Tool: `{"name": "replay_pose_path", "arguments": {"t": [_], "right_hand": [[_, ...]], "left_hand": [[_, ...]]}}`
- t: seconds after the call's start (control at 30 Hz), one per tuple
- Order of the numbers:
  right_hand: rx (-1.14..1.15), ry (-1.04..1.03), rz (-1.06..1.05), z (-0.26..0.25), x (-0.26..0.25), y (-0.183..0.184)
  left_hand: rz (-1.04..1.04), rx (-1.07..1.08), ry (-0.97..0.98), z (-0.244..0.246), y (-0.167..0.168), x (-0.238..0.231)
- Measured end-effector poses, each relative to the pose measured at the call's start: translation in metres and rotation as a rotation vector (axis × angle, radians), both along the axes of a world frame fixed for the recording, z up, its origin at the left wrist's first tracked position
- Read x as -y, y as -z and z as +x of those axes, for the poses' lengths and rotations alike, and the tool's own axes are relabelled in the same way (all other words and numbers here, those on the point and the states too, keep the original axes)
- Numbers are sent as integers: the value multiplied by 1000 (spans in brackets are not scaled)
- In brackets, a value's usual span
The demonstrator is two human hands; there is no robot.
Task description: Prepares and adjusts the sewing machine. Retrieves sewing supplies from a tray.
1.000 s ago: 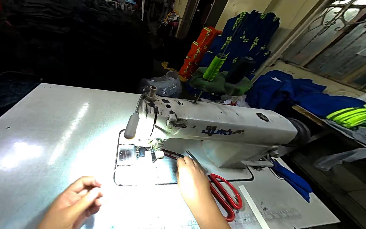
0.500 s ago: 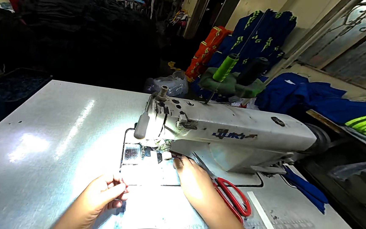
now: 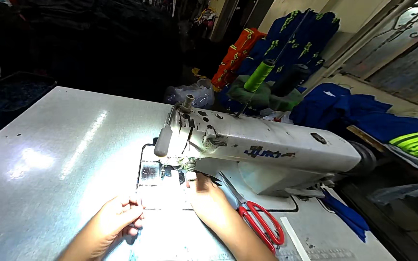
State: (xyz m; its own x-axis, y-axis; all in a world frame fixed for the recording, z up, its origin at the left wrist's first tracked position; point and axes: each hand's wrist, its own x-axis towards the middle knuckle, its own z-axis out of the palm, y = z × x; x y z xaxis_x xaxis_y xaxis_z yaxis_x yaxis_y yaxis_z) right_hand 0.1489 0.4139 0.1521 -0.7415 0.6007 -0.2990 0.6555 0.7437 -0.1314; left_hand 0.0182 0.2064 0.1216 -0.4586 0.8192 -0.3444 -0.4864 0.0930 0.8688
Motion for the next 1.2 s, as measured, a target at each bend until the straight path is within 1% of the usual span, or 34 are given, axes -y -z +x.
{"name": "replay_pose_path", "arguments": {"t": [0.1, 0.2, 0.27, 0.3, 0.43, 0.57, 0.67, 0.83, 1.0, 1.13, 1.2], "right_hand": [[-96, -101, 58, 10, -6, 4], [-148, -115, -152, 19, -22, -15], [-236, -136, -170, 27, -34, -17], [-238, -142, -171, 28, -38, -18], [-111, -158, -216, 23, -42, -20], [-28, -115, -257, 15, -36, -21], [8, -41, -228, 12, -25, -22], [-100, -42, -186, 12, -16, -6], [-28, -24, -139, 3, -10, -10], [63, -82, -28, -1, -3, -8], [-4, -138, 51, 5, -4, 0]], "left_hand": [[11, -61, 21, 0, 3, 0], [28, -76, 15, 1, 6, 2], [32, -65, -3, 1, 8, 3], [32, -63, -9, 1, 9, 4], [49, -34, -19, 0, 8, 4], [67, -7, -19, 0, 7, 5], [67, -4, -21, 0, 7, 5], [74, -40, -4, 0, 8, 5], [76, -35, -16, 0, 8, 5], [85, -26, -9, -1, 10, 5], [91, -20, -6, -2, 12, 4]]}}
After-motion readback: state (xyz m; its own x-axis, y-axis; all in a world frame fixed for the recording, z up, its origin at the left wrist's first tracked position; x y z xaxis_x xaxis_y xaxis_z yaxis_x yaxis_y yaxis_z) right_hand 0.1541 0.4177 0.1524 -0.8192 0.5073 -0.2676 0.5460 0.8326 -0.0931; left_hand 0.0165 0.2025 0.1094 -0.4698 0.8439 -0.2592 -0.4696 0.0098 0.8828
